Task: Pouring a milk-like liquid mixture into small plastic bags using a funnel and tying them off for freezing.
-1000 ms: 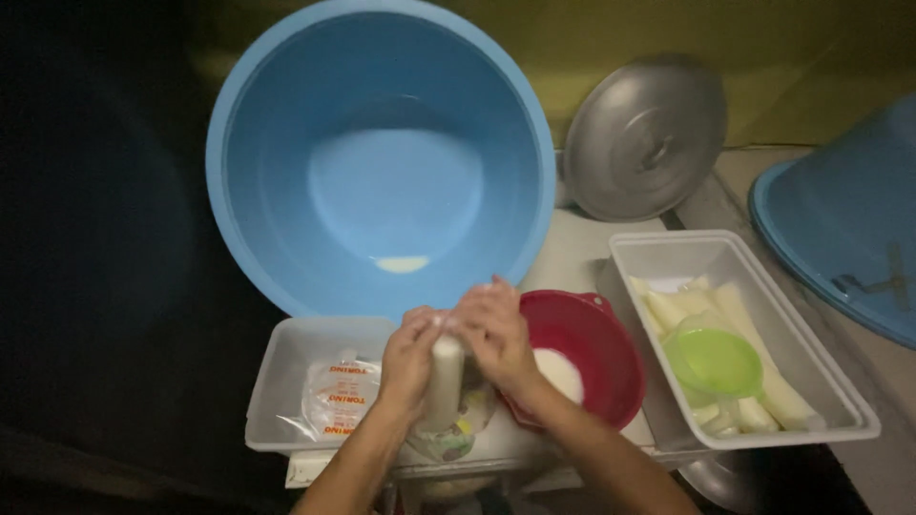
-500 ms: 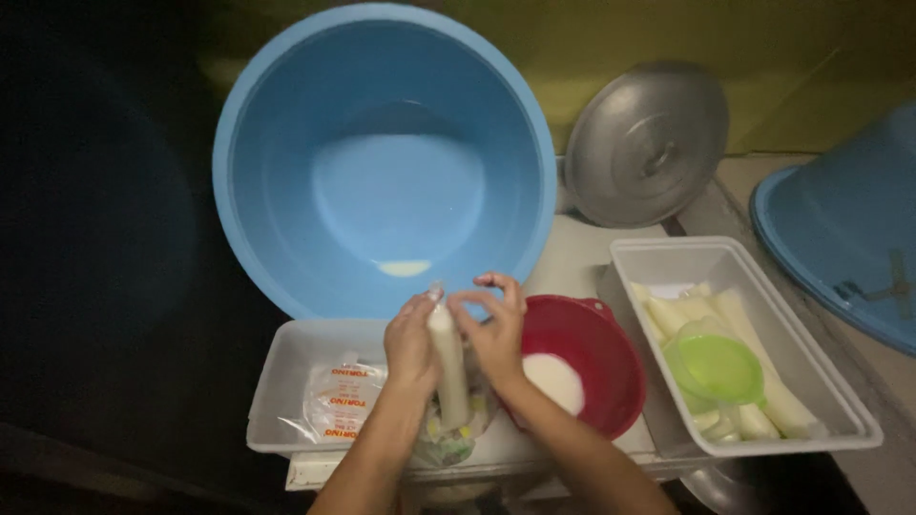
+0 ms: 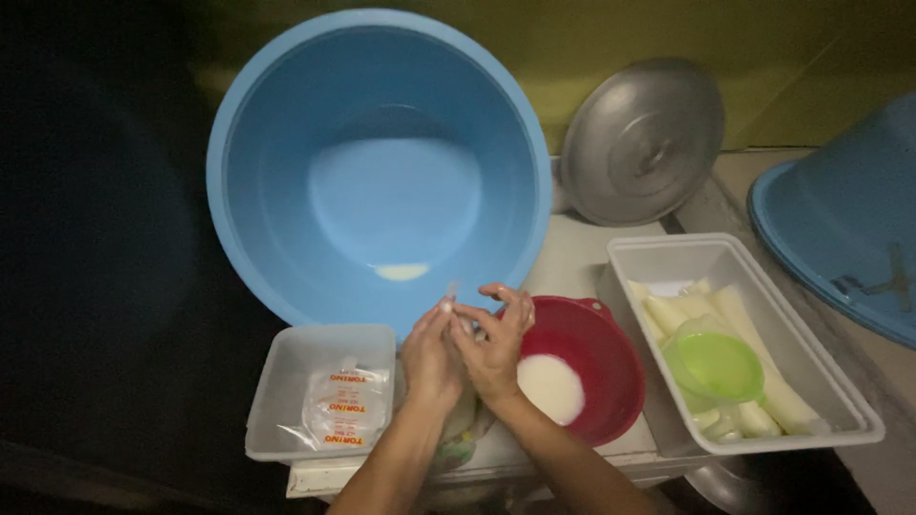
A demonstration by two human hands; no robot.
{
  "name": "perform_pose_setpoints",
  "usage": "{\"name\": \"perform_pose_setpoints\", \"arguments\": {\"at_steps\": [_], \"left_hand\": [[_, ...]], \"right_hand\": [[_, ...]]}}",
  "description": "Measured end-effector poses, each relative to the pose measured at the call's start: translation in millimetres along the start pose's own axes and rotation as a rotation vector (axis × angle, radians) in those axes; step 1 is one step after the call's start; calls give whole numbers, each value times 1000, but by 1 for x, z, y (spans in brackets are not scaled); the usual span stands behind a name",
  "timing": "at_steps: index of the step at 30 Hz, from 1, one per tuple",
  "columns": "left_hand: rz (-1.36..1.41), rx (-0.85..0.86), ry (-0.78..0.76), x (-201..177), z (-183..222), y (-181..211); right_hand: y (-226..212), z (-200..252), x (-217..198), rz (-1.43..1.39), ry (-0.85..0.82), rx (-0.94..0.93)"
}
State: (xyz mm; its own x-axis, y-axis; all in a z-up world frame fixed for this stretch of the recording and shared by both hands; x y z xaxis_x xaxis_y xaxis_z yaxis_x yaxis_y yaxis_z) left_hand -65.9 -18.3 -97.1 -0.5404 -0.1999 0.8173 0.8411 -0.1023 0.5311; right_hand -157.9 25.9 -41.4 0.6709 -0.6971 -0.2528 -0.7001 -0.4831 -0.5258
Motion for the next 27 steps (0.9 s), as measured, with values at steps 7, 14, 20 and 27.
{"name": "perform_pose_setpoints", "arguments": {"at_steps": [7,14,20,27], "left_hand": [[-94,5,90,3,12,17],[-76,-17,53,4,18,25],[-210,137,124,3,15,23],[-739,706,-32,-13,8,34]], "right_hand": [[-4,-7,10,-38,-29,14],[-1,-15,13,-116,-25,-1],[8,-7,22,-211,-4,57],[14,1,24,-313,15,140]]}}
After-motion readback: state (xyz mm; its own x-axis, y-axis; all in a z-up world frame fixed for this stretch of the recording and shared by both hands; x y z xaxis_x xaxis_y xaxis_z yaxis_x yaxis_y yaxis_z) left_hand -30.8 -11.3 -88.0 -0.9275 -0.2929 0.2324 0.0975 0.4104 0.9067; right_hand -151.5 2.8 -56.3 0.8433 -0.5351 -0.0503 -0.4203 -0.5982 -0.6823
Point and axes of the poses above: each hand's wrist, its own z-axis away from the middle knuckle, its own x-axis out of the palm, y = z × x, the point moved 1 cm from there along -z, towards the middle knuckle, and after that the axes turned 4 degrees about y, right-handed, at the moved point
